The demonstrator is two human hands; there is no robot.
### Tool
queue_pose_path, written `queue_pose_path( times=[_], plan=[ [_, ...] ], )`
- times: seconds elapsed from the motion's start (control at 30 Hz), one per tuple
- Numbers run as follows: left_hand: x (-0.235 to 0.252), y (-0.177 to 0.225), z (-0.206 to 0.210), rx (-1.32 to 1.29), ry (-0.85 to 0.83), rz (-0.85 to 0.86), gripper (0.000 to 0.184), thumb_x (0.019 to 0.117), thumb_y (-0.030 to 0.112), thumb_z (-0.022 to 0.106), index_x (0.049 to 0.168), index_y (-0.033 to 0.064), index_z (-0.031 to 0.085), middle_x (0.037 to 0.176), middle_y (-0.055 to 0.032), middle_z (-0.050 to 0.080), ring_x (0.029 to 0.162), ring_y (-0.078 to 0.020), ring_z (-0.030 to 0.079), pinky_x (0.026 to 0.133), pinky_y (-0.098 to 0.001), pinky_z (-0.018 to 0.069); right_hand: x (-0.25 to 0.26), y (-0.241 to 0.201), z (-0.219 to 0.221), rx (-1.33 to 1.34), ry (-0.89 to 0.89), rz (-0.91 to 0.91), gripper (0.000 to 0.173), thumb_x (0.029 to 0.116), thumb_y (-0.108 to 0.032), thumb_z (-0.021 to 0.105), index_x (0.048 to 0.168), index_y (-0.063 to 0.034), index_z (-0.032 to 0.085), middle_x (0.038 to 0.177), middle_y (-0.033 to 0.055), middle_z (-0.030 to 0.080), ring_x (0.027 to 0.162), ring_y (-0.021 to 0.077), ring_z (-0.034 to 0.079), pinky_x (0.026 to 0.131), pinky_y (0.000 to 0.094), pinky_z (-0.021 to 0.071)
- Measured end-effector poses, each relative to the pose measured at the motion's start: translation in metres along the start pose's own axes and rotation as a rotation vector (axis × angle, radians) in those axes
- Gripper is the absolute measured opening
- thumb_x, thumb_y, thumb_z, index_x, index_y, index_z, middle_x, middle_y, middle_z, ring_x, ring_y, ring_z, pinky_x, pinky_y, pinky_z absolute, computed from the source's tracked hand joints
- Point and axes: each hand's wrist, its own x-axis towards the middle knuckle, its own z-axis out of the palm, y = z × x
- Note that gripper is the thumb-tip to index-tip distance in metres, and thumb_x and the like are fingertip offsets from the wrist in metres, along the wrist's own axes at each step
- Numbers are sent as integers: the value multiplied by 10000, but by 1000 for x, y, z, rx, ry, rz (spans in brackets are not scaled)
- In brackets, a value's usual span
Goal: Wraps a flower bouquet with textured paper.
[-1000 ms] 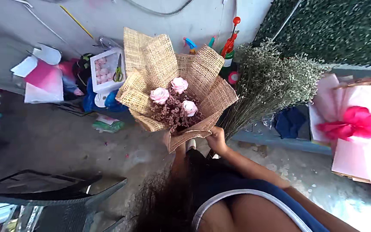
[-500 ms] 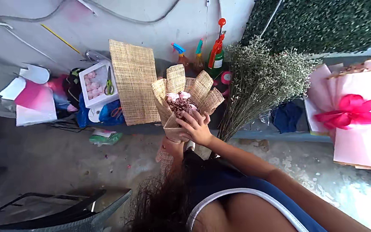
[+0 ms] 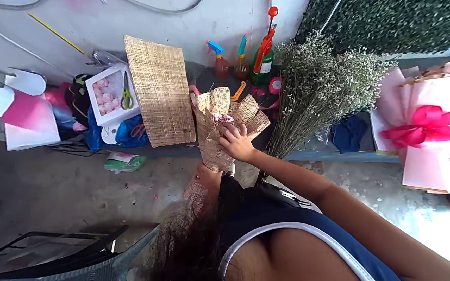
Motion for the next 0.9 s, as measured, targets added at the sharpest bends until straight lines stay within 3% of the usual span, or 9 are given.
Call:
queue_pose_path(
  times=[0.13,0.2,0.27,0.33,0.43,0.63,0.73,0.83,0.9],
  plan=[
    [-8,-3,-13,46,-61,12,979,658,378,891,1449,-30,484,1429,-232,561,1369,-391,492,1146,-644,254,-16,13,4,129,96,-164,181,998,-189,623,912,-64,722,821,121,724,792,310,714,752,498,545],
    [-20,8,-36,76,-201,48,960,764,350,842,1496,-77,391,1511,-275,459,1441,-405,397,1194,-596,188,-21,32,4,139,82,-101,179,991,-125,619,920,-2,728,777,152,737,725,315,730,716,493,553],
    [-17,-1,-15,3,-98,135,938,685,314,880,1438,-74,477,1435,-282,536,1385,-434,460,1164,-650,214,-24,50,14,88,108,-26,216,995,-157,625,897,13,715,721,156,717,661,313,716,691,486,555],
    [-6,-7,3,0,-84,146,951,645,314,905,1437,-22,500,1423,-237,562,1376,-411,476,1144,-673,228,-26,56,22,64,85,49,258,1000,-214,635,899,5,724,700,151,710,635,313,706,699,495,552],
    [16,9,3,90,-203,116,1000,667,357,918,1482,14,452,1473,-215,523,1406,-389,451,1154,-686,211,-23,59,-1,130,-48,273,264,999,-215,638,950,32,716,827,194,733,778,368,733,796,570,543],
    [70,42,11,140,-282,165,1063,674,418,922,1525,54,400,1530,-188,466,1443,-385,400,1144,-718,209,-64,56,-58,153,203,439,197,982,-148,588,957,14,697,854,144,706,795,301,689,825,533,511],
    [92,54,17,141,-357,201,1125,706,403,907,1579,40,297,1565,-213,413,1460,-394,371,1148,-716,195,-103,43,-58,257,130,571,214,978,-148,596,975,34,709,875,149,719,820,304,701,835,539,528],
    [106,54,26,23,-340,205,1309,649,321,940,1631,76,110,1561,-274,391,1437,-436,397,1143,-714,211,-133,33,-53,331,16,701,246,1000,-164,579,1025,36,720,884,159,735,816,312,717,840,529,550],
    [109,53,21,-6,-355,217,1282,657,301,935,1620,60,123,1545,-296,398,1427,-453,400,1143,-703,214,-141,29,-53,363,-39,768,259,1010,-157,562,1084,42,710,902,174,735,828,329,718,846,534,549]
  ],
)
